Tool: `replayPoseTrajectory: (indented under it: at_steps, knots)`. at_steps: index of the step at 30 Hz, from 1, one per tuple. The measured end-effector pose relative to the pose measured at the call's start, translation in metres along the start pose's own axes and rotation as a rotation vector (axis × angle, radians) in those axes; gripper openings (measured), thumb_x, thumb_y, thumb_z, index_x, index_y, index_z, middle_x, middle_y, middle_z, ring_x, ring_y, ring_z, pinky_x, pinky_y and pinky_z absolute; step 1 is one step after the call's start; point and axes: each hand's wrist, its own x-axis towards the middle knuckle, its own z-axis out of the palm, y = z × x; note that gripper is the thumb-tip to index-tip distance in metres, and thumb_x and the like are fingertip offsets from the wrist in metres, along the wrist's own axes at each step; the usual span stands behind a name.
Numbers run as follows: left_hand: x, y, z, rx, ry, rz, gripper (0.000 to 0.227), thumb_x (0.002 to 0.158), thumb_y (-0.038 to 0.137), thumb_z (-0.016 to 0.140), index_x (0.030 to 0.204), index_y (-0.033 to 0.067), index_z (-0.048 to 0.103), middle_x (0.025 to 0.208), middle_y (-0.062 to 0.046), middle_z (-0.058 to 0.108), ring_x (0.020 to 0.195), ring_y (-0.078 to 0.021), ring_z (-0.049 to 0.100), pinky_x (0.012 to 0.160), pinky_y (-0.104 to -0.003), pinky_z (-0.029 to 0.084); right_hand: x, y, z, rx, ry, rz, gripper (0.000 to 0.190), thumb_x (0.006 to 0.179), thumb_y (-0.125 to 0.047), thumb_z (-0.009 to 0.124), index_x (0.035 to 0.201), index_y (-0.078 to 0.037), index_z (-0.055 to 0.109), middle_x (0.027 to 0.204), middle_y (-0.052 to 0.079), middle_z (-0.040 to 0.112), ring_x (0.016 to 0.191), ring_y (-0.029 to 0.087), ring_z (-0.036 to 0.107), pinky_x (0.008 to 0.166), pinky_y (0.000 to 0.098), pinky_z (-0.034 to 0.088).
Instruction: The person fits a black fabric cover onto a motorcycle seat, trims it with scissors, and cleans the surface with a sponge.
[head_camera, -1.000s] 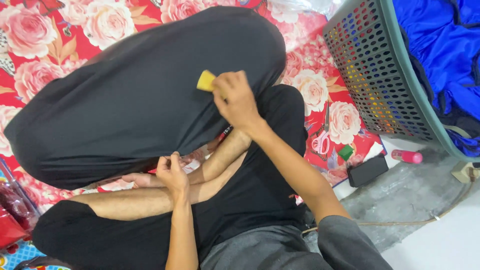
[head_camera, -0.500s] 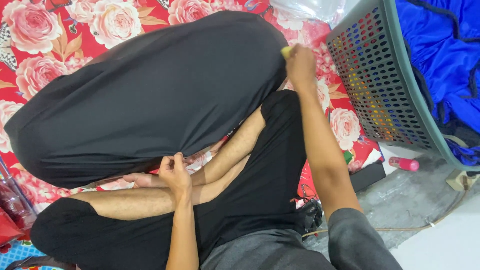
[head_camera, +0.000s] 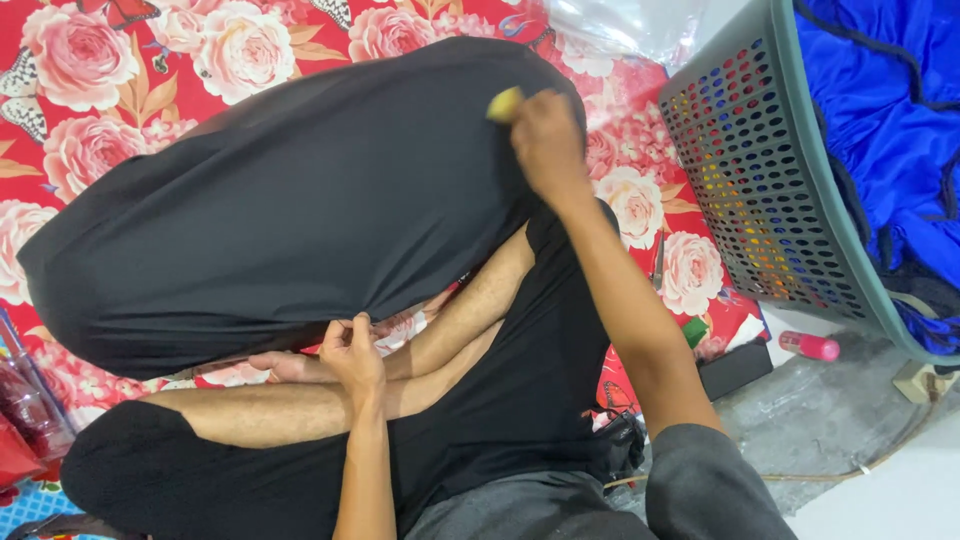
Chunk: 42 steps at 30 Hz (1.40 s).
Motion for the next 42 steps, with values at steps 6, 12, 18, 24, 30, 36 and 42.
replayPoseTrajectory:
  at_steps: [6, 12, 18, 24, 30, 36, 42]
  knots:
    - [-0.001, -0.002, 0.002, 0.027, 0.036, 0.042, 0.022, 0.092, 0.007, 0.064, 0.072, 0.0019, 0.056, 0.062, -0.007, 0.063, 0.056, -0.0137, 0.060, 0.063, -0.023, 0.050, -0.009, 0.099, -0.001, -0.273, 0.085, 0.495, 0.022, 0.091, -0.013, 0.060, 0.088, 0.007, 0.069, 0.083, 0.023, 0.062, 0.074, 0.038, 0.059, 0.070, 0.0480, 0.050]
    - [0.001, 0.000, 0.004, 0.101, 0.065, 0.064, 0.023, 0.090, 0.006, 0.065, 0.069, 0.0007, 0.057, 0.060, -0.007, 0.062, 0.055, -0.0131, 0.057, 0.060, -0.023, 0.047, 0.025, 0.009, 0.010, 0.001, 0.111, -0.006, 0.022, 0.091, -0.001, 0.065, 0.113, 0.001, 0.064, 0.107, 0.017, 0.060, 0.095, 0.034, 0.056, 0.086, 0.0421, 0.047]
    - [0.001, -0.003, 0.004, 0.023, 0.056, 0.043, 0.022, 0.090, 0.003, 0.065, 0.070, 0.0015, 0.057, 0.060, -0.007, 0.064, 0.054, -0.0135, 0.059, 0.060, -0.023, 0.049, 0.037, 0.026, 0.033, -0.024, 0.002, -0.121, 0.023, 0.088, 0.003, 0.067, 0.109, -0.003, 0.069, 0.109, 0.013, 0.060, 0.092, 0.032, 0.059, 0.082, 0.0393, 0.050]
    - [0.003, 0.000, 0.005, 0.099, 0.094, 0.070, 0.020, 0.087, 0.004, 0.065, 0.068, -0.0006, 0.059, 0.058, -0.007, 0.063, 0.052, -0.0136, 0.056, 0.058, -0.024, 0.047, 0.024, 0.178, 0.055, -0.462, -0.029, 0.315, 0.015, 0.085, -0.009, 0.063, 0.089, 0.001, 0.074, 0.083, 0.028, 0.062, 0.070, 0.044, 0.060, 0.067, 0.0496, 0.054]
    - [0.005, -0.007, 0.008, 0.110, 0.118, 0.086, 0.020, 0.087, 0.005, 0.066, 0.069, -0.0016, 0.058, 0.059, -0.006, 0.060, 0.052, -0.0125, 0.052, 0.056, -0.024, 0.044, 0.070, 0.049, 0.048, 0.000, 0.033, -0.058, 0.016, 0.097, -0.008, 0.065, 0.110, -0.001, 0.069, 0.104, 0.015, 0.055, 0.094, 0.034, 0.053, 0.085, 0.0418, 0.045]
    - [0.006, -0.013, 0.005, 0.138, 0.118, 0.104, 0.020, 0.087, 0.005, 0.066, 0.070, -0.0022, 0.057, 0.060, -0.007, 0.061, 0.053, -0.0134, 0.052, 0.056, -0.025, 0.045, 0.072, 0.080, 0.077, 0.013, -0.034, -0.140, 0.021, 0.085, 0.003, 0.067, 0.103, -0.003, 0.075, 0.105, 0.012, 0.055, 0.096, 0.032, 0.052, 0.088, 0.0392, 0.045]
    - [0.007, -0.009, 0.008, 0.138, 0.134, 0.112, 0.020, 0.086, 0.004, 0.066, 0.069, -0.0028, 0.058, 0.060, -0.006, 0.059, 0.053, -0.0125, 0.049, 0.056, -0.025, 0.044, 0.024, 0.259, 0.080, -0.511, -0.244, 0.133, 0.017, 0.086, -0.012, 0.063, 0.078, -0.001, 0.072, 0.082, 0.021, 0.070, 0.077, 0.042, 0.060, 0.079, 0.0471, 0.048]
